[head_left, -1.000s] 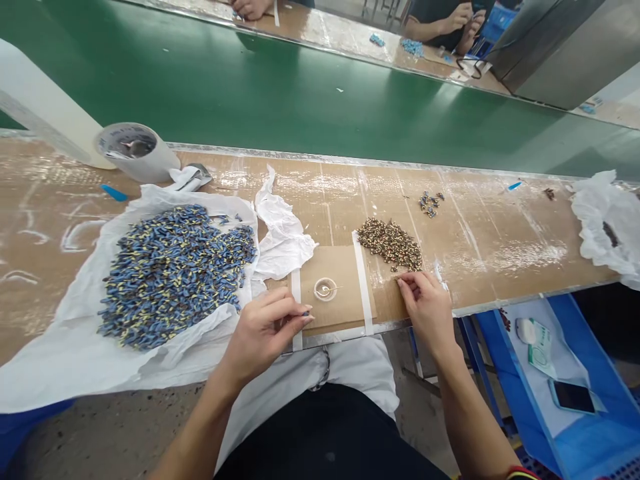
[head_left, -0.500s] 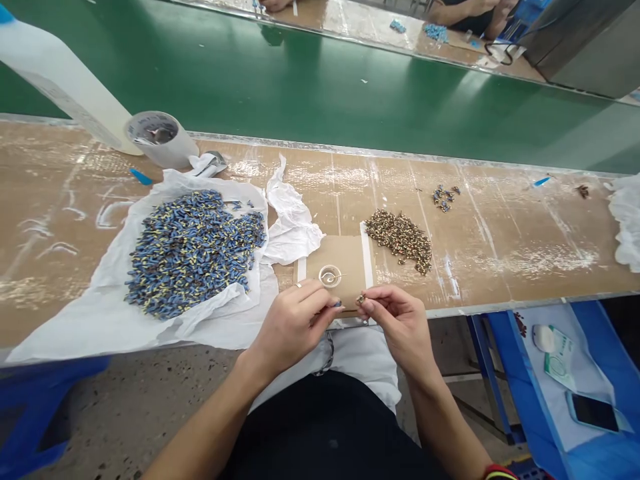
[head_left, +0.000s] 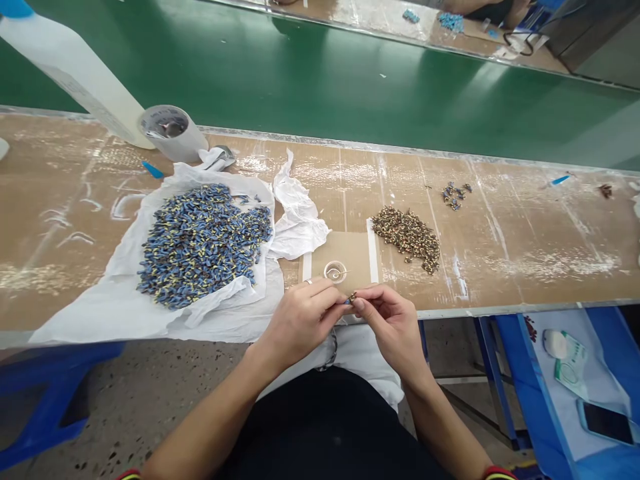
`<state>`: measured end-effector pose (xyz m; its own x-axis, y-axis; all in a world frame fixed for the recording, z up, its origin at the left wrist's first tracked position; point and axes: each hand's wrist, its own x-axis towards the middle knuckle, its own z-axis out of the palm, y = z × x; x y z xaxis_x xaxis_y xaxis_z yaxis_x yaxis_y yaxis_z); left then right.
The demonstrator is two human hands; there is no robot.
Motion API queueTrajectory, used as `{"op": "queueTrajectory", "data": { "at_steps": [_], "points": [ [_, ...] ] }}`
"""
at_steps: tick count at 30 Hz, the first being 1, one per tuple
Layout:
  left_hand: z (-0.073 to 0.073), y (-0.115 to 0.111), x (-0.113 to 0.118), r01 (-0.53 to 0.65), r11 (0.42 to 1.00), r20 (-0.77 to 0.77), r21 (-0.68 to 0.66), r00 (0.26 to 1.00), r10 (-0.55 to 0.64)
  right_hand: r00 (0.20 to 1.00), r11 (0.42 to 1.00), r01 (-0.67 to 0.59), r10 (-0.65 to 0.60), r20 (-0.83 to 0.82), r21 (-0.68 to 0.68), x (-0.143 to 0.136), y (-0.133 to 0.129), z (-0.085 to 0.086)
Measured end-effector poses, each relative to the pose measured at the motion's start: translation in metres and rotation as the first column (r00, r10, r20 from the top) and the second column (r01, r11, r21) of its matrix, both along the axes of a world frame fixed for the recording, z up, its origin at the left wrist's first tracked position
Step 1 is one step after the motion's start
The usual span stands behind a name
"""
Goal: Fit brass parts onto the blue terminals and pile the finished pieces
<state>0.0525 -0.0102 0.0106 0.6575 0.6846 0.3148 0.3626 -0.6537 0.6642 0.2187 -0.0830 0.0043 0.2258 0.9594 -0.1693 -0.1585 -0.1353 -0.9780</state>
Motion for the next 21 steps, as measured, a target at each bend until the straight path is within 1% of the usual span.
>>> {"op": "queueTrajectory", "data": {
  "at_steps": [3,6,14,17,21],
  "points": [
    [-0.001,0.000,-0.001,0.018,0.999,-0.011,-0.036,1.000,-0.018,0.997,0.998,-0.058,0.058,0.041,0.007,0.004,-0.001,-0.002],
    [0.002,0.003,-0.003,0.058,0.996,-0.043,-0.060,0.997,-0.061,0.989,0.993,-0.113,0.110,0.098,0.026,0.007,0.000,-0.002],
    [0.025,0.013,-0.008,0.174,0.981,-0.121,-0.085,0.976,-0.183,0.965,0.978,-0.195,0.179,0.190,0.073,0.005,0.000,0.012],
    [0.030,0.013,-0.010,0.185,0.979,-0.183,-0.089,0.963,-0.198,0.953,0.970,-0.237,0.219,0.208,0.062,0.005,-0.001,0.015],
    [0.034,0.012,-0.012,0.186,0.977,-0.270,-0.107,0.940,-0.209,0.940,0.954,-0.299,0.290,0.179,0.025,0.006,-0.001,0.017]
  ]
}}
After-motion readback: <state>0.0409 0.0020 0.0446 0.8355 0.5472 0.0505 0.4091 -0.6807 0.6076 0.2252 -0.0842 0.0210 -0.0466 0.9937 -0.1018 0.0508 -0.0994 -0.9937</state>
